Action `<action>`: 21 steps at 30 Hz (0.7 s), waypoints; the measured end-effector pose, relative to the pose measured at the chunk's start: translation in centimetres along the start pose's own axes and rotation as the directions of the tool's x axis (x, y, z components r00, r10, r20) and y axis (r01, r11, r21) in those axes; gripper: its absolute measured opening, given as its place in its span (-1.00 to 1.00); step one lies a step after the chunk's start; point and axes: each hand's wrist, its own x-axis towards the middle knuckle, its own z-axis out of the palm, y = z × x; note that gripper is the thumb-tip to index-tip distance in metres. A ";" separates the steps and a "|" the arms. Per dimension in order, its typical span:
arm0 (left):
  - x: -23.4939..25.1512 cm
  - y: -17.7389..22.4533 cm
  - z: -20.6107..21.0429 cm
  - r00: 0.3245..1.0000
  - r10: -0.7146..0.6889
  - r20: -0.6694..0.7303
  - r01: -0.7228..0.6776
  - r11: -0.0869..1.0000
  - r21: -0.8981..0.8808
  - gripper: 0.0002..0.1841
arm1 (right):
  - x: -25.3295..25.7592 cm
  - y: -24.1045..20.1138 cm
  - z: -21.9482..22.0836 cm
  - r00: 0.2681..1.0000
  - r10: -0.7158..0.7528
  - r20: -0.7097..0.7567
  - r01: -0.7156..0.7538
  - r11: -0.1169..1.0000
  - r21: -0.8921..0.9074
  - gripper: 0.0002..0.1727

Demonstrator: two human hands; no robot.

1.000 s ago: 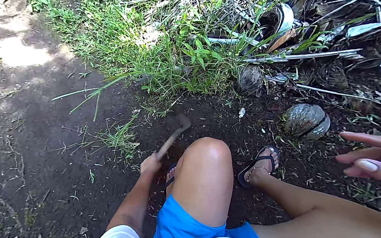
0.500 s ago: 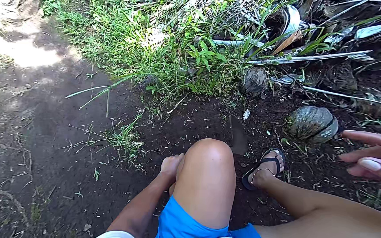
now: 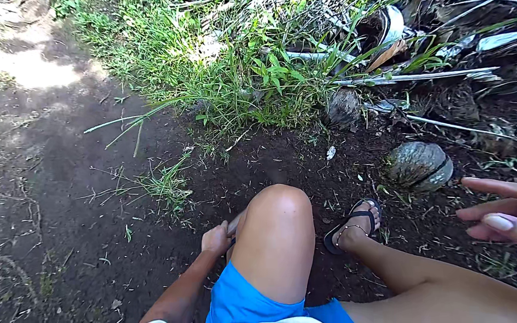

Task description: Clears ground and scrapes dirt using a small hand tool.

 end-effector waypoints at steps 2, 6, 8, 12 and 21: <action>-0.8 2.7 -2.4 0.981 0.195 -0.018 -0.194 0.979 0.055 -0.60 | 0.1 0.0 0.0 1.000 -0.003 -0.004 0.003 1.000 -0.001 -0.36; 2.3 3.5 -3.7 0.966 0.251 -0.063 -0.244 0.963 0.112 -0.62 | 0.0 -0.3 -0.2 0.999 0.031 -0.023 -0.031 0.999 -0.020 -0.37; 5.0 0.3 -1.7 0.998 0.014 -0.059 -0.014 1.000 -0.002 -0.46 | -0.1 -0.5 -0.3 0.999 0.047 -0.021 -0.048 0.999 -0.024 -0.37; 6.7 -4.2 -0.2 0.948 -0.318 -0.029 0.311 0.940 -0.140 -0.49 | -0.1 -1.1 -0.3 0.997 0.078 -0.011 -0.078 0.996 -0.042 -0.35; 0.1 2.4 -2.7 0.976 0.215 -0.013 -0.215 0.976 0.036 -0.63 | 1.0 -0.6 0.4 1.000 0.008 0.027 -0.009 1.000 0.005 -0.37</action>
